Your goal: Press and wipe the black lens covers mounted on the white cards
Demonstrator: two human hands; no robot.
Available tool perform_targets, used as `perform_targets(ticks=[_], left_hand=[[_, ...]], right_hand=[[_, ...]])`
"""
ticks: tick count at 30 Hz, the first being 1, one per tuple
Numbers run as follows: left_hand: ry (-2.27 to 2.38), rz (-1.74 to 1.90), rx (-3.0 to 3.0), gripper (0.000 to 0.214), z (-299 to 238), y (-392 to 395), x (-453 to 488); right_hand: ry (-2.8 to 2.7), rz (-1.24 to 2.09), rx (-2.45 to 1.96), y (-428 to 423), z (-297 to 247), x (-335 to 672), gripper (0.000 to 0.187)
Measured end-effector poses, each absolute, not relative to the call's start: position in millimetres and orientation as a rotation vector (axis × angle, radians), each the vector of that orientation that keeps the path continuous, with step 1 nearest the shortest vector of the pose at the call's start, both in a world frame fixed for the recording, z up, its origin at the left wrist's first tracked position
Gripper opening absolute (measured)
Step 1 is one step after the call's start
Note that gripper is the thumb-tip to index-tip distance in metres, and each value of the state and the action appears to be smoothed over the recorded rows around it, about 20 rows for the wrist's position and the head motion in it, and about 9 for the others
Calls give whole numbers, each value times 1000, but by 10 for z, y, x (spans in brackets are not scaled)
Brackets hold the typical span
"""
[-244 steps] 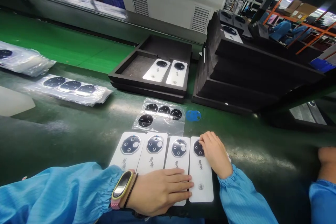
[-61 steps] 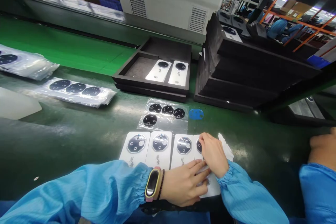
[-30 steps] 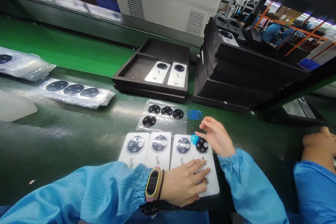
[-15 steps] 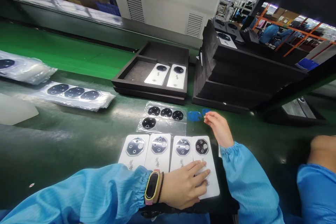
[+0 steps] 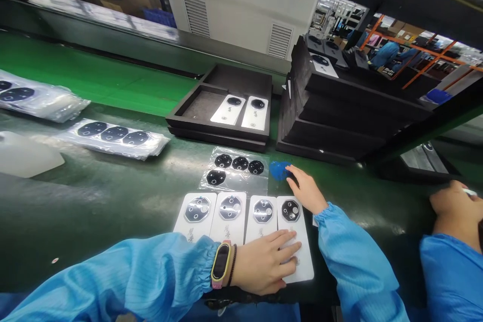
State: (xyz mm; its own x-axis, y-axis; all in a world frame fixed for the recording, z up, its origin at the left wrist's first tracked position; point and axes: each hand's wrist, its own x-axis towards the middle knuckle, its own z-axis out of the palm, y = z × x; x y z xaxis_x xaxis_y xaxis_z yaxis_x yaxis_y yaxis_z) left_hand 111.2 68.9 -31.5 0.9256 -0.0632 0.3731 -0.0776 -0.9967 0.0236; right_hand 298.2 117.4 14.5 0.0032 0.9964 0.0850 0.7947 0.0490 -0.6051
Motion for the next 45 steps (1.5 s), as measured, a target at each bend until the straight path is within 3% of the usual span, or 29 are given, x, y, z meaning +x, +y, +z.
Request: perform_targets(ticks=[5,14,45], left_hand=[[-171,593,3071,34,-222,673,1114],[-94,595,3068,58,-218,697,815],[-63,438,2898,56,-362,742,708]], right_hand=[[-1988,431,-1770,1040,283,2844,26],[-2356,405,-1749,971,272,2292,17],[-2563,232,-2195,1071,394,2107,20]])
